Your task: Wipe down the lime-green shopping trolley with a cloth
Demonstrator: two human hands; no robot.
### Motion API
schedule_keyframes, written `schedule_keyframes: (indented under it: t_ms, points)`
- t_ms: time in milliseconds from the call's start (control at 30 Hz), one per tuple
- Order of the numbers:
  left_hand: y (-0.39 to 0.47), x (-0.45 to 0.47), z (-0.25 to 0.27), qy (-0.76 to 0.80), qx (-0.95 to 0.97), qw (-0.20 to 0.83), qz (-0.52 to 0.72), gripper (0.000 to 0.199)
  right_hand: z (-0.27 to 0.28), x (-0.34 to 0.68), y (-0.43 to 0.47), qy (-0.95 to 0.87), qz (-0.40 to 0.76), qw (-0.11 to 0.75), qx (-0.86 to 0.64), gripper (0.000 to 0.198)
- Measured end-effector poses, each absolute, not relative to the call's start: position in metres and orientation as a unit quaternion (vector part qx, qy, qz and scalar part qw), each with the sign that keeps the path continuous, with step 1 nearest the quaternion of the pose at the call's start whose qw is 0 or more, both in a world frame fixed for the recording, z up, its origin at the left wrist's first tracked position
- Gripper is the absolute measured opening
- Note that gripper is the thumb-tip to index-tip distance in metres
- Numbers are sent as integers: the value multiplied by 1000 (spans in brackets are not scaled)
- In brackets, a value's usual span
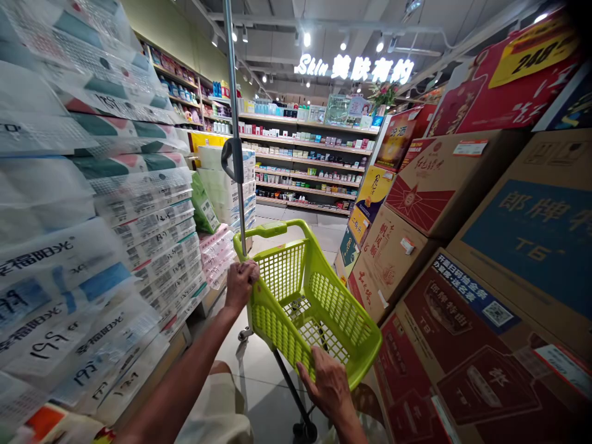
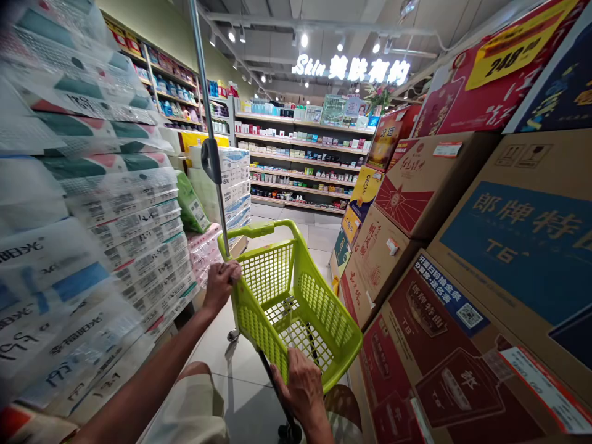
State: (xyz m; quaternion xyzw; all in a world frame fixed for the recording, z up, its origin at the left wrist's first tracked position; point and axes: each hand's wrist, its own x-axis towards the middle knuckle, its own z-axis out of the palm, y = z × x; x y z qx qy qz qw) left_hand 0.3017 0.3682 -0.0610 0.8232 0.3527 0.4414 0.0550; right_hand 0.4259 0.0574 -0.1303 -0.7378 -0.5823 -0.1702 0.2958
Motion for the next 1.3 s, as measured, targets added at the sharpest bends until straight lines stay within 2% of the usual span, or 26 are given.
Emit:
schedule_keyframes:
  t_ms: [100, 233, 433, 633, 833, 967, 1067, 1233, 1300]
  points:
    - [362, 301, -73, 352, 810, 54, 466, 53, -133, 431, 52, -588, -177, 294, -732, 35]
    - [333, 295, -106, 276, 844, 79, 453, 64, -136, 437, 47, -601, -184, 290, -721, 29]
    - [346, 287, -109, 392, 730, 77, 555, 55, -134, 437, 43, -607, -181, 293, -716, 27]
    - [329, 282, -158, 324, 772, 99, 538, 54, -136, 435, 45, -615, -181, 310, -702, 25]
    - [350, 273, -128, 374, 750, 73, 540, 52, -133, 433, 46, -624, -191, 315, -689, 31]
    - [327, 275, -150, 346, 777, 89, 517, 59, -136, 433, 45, -620, -183, 318, -694, 33]
    - [324, 271, -158, 309, 808, 99, 492, 58, -136, 435, 42, -618, -165, 311, -703, 35]
    - [350, 274, -123, 390, 746, 93, 531, 54, -127, 436, 38, -622, -126, 293, -715, 34]
    - [335, 284, -126, 401, 733, 97, 541, 53, -125, 436, 38, -622, -116, 295, -716, 35]
